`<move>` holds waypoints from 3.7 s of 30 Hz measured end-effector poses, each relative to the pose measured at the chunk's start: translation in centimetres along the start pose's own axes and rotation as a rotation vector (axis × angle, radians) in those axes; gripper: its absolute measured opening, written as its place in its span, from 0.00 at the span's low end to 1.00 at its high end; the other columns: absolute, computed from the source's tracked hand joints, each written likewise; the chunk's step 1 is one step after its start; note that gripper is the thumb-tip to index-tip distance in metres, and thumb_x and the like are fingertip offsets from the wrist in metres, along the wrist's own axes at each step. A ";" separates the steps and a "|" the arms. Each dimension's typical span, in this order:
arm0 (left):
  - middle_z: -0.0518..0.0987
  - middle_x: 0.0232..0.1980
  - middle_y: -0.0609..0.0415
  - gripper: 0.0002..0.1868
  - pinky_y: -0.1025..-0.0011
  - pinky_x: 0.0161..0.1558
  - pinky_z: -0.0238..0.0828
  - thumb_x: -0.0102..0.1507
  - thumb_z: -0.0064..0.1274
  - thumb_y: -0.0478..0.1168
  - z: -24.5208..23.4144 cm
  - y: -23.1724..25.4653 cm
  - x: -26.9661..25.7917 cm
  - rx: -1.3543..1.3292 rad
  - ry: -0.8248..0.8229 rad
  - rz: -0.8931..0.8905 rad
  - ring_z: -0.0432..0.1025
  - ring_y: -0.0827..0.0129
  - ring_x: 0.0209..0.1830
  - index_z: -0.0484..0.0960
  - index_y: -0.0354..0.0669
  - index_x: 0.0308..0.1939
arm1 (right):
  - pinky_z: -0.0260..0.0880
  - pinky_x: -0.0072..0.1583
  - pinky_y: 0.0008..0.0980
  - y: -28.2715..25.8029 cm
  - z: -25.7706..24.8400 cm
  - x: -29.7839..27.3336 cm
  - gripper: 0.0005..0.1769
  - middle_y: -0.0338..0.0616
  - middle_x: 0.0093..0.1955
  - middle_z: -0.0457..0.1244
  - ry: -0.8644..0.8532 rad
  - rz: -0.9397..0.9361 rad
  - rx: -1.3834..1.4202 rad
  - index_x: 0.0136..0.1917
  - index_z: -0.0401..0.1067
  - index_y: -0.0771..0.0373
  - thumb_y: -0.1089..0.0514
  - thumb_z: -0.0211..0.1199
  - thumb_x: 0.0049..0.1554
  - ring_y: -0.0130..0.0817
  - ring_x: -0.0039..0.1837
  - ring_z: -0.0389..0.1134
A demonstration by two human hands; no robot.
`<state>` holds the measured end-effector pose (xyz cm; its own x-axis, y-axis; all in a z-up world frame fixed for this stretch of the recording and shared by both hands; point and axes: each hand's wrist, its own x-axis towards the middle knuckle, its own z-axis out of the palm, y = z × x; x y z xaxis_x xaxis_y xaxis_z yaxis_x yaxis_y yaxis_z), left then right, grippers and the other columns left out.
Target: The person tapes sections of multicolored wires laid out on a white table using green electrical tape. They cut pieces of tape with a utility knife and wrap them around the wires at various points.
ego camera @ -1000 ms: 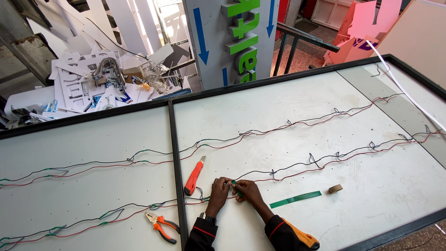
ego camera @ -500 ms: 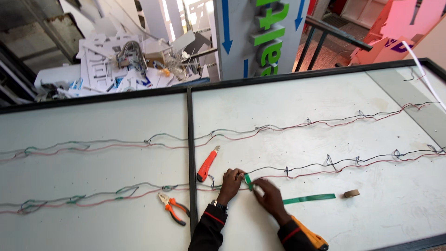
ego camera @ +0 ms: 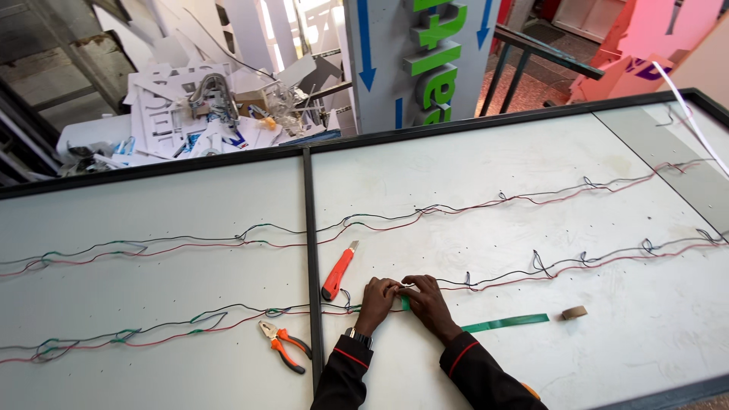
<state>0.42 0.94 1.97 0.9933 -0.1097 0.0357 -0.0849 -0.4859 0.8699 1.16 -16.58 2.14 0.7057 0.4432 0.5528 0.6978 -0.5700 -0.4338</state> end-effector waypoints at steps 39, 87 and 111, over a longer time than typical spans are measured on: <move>0.71 0.43 0.57 0.04 0.62 0.50 0.66 0.77 0.51 0.38 1.3 0.3 0.4 0.684 -0.035 0.427 0.68 0.61 0.49 0.78 0.51 0.55 | 0.79 0.45 0.32 1.5 -1.2 3.9 0.12 0.44 0.30 0.74 0.088 0.853 0.572 0.55 0.91 0.54 0.46 0.76 0.66 0.32 0.34 0.77; 0.67 0.39 0.56 0.06 0.62 0.51 0.68 0.81 0.45 0.37 1.3 0.0 0.0 0.638 0.035 0.467 0.67 0.59 0.42 0.77 0.45 0.58 | 0.70 0.48 0.40 0.2 -1.3 2.5 0.17 0.51 0.42 0.76 0.043 0.672 0.548 0.68 0.82 0.56 0.52 0.75 0.67 0.35 0.41 0.68; 0.75 0.41 0.51 0.13 0.61 0.60 0.69 0.82 0.44 0.43 -1.5 -0.6 2.6 0.097 -0.303 0.197 0.70 0.57 0.50 0.78 0.48 0.44 | 0.74 0.52 0.39 -1.3 0.2 0.0 0.09 0.41 0.40 0.66 0.180 0.537 0.354 0.50 0.90 0.52 0.50 0.74 0.69 0.36 0.46 0.75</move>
<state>3.18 2.24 2.25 0.8905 -0.4534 0.0380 -0.2935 -0.5086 0.8094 0.30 -15.67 2.59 0.9563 0.0217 0.2917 0.2752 -0.4046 -0.8721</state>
